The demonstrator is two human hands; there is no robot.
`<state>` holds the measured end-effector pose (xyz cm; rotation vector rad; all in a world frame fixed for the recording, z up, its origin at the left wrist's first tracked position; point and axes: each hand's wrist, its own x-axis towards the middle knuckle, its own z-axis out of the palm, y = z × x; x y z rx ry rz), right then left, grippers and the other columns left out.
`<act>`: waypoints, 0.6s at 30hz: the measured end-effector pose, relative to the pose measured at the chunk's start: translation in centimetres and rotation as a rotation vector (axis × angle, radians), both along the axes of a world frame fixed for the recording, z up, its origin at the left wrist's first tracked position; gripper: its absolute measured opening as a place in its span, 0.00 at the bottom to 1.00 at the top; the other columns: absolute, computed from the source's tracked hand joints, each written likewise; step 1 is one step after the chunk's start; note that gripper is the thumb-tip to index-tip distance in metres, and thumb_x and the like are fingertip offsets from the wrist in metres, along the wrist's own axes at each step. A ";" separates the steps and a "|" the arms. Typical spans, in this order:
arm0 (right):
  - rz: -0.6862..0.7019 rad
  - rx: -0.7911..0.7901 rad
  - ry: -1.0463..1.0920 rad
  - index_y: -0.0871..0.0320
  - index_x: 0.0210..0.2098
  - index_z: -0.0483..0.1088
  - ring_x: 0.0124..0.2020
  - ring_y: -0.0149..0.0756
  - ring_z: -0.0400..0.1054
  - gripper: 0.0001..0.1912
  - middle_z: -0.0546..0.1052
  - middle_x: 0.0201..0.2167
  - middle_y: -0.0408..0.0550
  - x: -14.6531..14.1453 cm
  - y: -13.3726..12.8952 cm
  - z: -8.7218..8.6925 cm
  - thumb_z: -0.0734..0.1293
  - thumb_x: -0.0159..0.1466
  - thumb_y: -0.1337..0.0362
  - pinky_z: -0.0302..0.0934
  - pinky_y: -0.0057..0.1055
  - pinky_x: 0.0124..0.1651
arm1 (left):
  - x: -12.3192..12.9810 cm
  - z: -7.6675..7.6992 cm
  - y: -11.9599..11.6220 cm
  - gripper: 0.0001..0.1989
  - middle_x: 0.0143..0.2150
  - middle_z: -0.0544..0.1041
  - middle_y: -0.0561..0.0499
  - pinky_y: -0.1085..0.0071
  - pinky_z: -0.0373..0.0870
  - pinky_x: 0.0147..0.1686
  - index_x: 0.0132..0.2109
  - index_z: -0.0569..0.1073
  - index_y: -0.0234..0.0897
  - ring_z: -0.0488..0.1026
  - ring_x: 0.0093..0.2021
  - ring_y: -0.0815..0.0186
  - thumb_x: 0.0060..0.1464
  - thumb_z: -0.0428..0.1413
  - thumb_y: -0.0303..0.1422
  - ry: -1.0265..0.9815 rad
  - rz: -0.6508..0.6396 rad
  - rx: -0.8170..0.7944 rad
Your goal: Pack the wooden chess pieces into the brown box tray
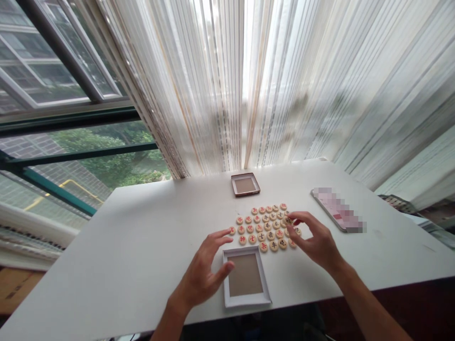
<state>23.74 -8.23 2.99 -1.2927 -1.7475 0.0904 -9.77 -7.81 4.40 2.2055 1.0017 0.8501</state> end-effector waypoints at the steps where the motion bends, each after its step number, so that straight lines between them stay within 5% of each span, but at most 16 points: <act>1: 0.038 0.010 0.004 0.53 0.48 0.71 0.37 0.38 0.74 0.11 0.77 0.42 0.50 -0.8 1.0 0.9 0.67 0.66 0.64 0.71 0.38 0.43 | 0.5 0.8 1.2 0.18 0.62 0.71 0.42 0.56 0.65 0.62 0.58 0.71 0.43 0.67 0.63 0.54 0.63 0.56 0.40 -0.043 -0.023 0.002; 4: 0.178 0.077 0.036 0.53 0.49 0.70 0.37 0.37 0.74 0.12 0.77 0.42 0.49 -3.5 3.9 3.0 0.67 0.65 0.66 0.72 0.37 0.43 | 2.2 2.1 4.8 0.13 0.48 0.80 0.43 0.61 0.72 0.51 0.50 0.75 0.38 0.76 0.49 0.58 0.65 0.54 0.40 -0.201 -0.039 -0.074; 8: 0.315 0.096 0.064 0.54 0.49 0.70 0.38 0.37 0.73 0.12 0.76 0.42 0.48 -6.5 6.8 4.0 0.66 0.65 0.68 0.72 0.36 0.44 | 4.2 1.1 8.5 0.16 0.36 0.80 0.47 0.70 0.72 0.34 0.46 0.73 0.34 0.76 0.32 0.66 0.65 0.53 0.44 -0.501 0.029 -0.204; 11: 0.350 0.090 0.076 0.54 0.50 0.69 0.39 0.37 0.73 0.13 0.75 0.41 0.48 -7.8 7.5 3.0 0.66 0.66 0.68 0.71 0.36 0.44 | 5.0 -0.8 9.4 0.17 0.33 0.78 0.50 0.74 0.66 0.26 0.45 0.71 0.34 0.71 0.26 0.71 0.65 0.52 0.45 -0.634 0.103 -0.272; 18: 0.408 0.087 0.031 0.53 0.51 0.68 0.42 0.39 0.74 0.16 0.76 0.43 0.50 -8.5 6.8 -0.3 0.68 0.64 0.70 0.70 0.37 0.44 | 5.2 -3.2 8.1 0.16 0.39 0.78 0.47 0.76 0.68 0.28 0.48 0.70 0.34 0.73 0.29 0.72 0.63 0.56 0.42 -0.608 0.004 -0.445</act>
